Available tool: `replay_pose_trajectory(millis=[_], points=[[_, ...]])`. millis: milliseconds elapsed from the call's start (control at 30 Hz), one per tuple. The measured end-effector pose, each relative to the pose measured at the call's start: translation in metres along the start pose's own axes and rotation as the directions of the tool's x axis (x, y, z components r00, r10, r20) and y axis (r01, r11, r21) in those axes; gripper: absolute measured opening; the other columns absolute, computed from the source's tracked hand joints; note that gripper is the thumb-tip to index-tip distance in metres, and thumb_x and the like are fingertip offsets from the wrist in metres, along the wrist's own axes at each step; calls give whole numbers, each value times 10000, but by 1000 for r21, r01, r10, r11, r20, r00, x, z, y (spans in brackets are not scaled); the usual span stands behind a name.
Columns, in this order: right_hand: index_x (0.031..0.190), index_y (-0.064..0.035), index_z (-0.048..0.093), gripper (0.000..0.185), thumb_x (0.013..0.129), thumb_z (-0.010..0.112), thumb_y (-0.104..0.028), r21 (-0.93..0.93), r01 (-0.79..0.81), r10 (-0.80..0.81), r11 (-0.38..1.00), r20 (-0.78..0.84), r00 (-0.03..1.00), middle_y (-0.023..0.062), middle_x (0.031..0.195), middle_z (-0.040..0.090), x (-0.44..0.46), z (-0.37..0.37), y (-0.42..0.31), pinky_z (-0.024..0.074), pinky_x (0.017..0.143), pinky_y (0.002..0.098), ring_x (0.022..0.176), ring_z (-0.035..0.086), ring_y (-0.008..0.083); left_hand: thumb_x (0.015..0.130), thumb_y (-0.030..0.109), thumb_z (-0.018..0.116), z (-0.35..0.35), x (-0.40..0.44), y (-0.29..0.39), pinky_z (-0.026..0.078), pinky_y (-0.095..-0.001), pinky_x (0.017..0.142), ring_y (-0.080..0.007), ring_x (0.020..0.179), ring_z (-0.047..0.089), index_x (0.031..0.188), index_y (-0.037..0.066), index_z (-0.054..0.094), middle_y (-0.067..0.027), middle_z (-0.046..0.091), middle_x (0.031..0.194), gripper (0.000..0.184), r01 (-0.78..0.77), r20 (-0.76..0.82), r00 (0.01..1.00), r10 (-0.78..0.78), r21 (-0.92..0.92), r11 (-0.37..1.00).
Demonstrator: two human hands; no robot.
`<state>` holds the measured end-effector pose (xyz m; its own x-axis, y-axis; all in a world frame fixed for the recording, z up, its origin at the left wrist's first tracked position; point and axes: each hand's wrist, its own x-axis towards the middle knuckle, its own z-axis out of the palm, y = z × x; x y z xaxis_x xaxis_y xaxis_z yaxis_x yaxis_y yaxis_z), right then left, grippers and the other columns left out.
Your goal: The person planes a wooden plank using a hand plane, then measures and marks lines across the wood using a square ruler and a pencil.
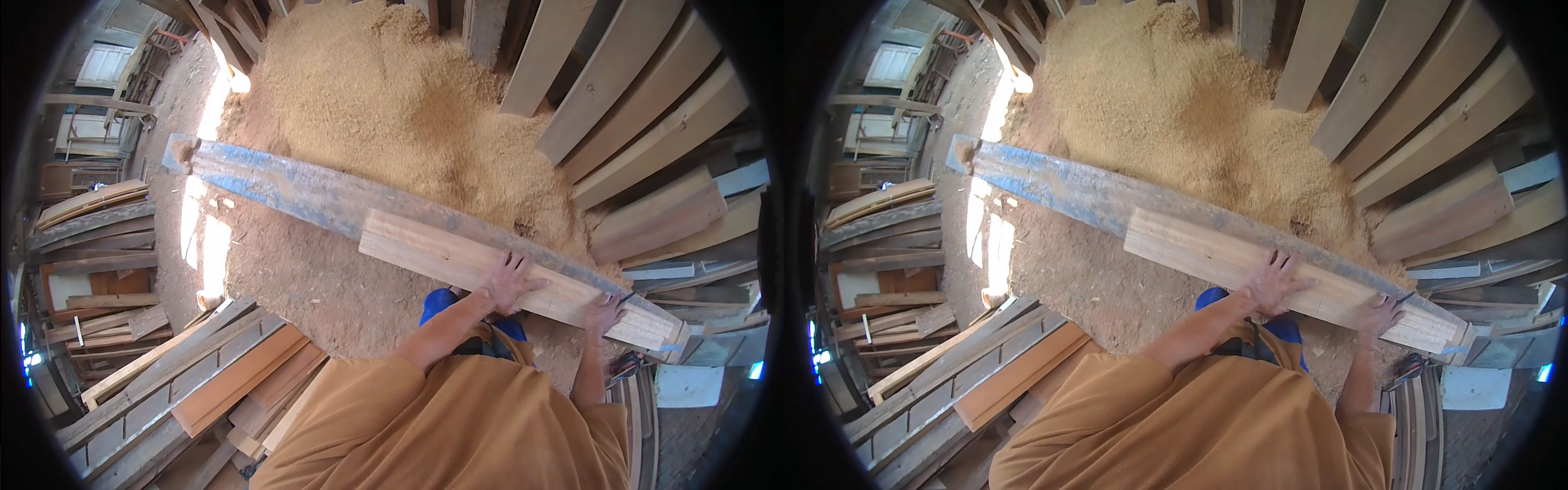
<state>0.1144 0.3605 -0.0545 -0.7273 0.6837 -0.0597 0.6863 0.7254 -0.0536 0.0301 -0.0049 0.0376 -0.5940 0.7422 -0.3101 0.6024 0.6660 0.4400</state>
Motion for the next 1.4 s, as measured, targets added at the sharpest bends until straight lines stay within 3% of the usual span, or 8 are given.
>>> replay_pose_trajectory(millis=[233, 267, 467, 567, 1000, 1100, 1333, 1400], points=[[1603, 34, 466, 667, 1112, 450, -417, -157, 213, -230, 964, -99, 968, 333, 1618, 484, 10, 16, 14, 289, 1282, 606, 1481, 395, 603, 801, 518, 875, 8, 4, -4, 211, -700, 1281, -512, 1553, 344, 1688, 452, 383, -310, 348, 1694, 1017, 26, 40, 999, -25, -38, 999], [1456, 26, 588, 547, 1098, 464, -367, -134, 223, -230, 966, -36, 973, 330, 1541, 544, 7, 20, 16, 283, 1281, 617, 1481, 434, 557, 812, 520, 873, 18, 13, 2, 216, -703, 1283, -523, 1538, 364, 1688, 469, 374, -314, 358, 1686, 1009, 17, 33, 999, -16, -31, 999], [1567, 72, 514, 646, 1122, 398, -381, -187, 110, -98, 976, 74, 992, 336, 1693, 385, -7, -3, -15, 112, 1352, 596, 1602, 305, 489, 743, 500, 926, 8, 7, 3, 226, -685, 1278, -517, 1534, 347, 1659, 479, 429, -307, 315, 1697, 1042, 37, -10, 999, -38, -20, 999], [1554, -1, 567, 603, 1097, 490, -388, 117, -53, 62, 992, -73, 995, 297, 1700, 396, -18, -22, -35, 151, 1336, 622, 1597, 248, 568, 751, 436, 916, 7, 8, 6, 209, -689, 1279, -529, 1554, 303, 1663, 467, 418, -312, 270, 1723, 1039, -65, -36, 997, 66, 37, 997], [1594, 13, 484, 642, 1077, 575, -356, 393, 29, -13, 919, -41, 999, 316, 1629, 471, -23, -44, -12, 276, 1286, 631, 1539, 338, 580, 796, 402, 844, 69, 140, 123, 173, -699, 1287, -563, 1585, 232, 1647, 446, 456, -316, 189, 1760, 937, -198, 148, 975, 163, 264, 944], [1565, 46, 486, 594, 1077, 565, -283, 762, 49, 26, 646, -86, 996, 330, 1539, 553, -14, -72, 27, 381, 1234, 567, 1427, 491, 541, 795, 432, 843, 69, 162, 156, 182, -697, 1282, -562, 1581, 232, 1662, 459, 420, -303, 179, 1768, 966, -198, 124, 977, 171, 260, 945], [1346, 34, 685, 405, 1086, 538, -240, 743, -121, 370, 658, -180, 911, 272, 1271, 733, 53, -83, 207, 547, 1032, 499, 1155, 704, 423, 825, 496, 860, 58, 196, 226, 240, -702, 1241, -538, 1529, 299, 1665, 537, 361, -268, 185, 1764, 979, -112, 142, 987, 75, 274, 955], [1175, -34, 712, 322, 1134, 551, -311, 929, -318, 551, 189, 168, 818, 142, 1099, 761, 77, -86, 258, 600, 837, 368, 933, 728, 218, 806, 471, 881, 63, 197, 225, 261, -704, 1228, -542, 1499, 324, 1638, 508, 431, -282, 191, 1743, 947, -134, 93, 989, 114, 260, 956]])
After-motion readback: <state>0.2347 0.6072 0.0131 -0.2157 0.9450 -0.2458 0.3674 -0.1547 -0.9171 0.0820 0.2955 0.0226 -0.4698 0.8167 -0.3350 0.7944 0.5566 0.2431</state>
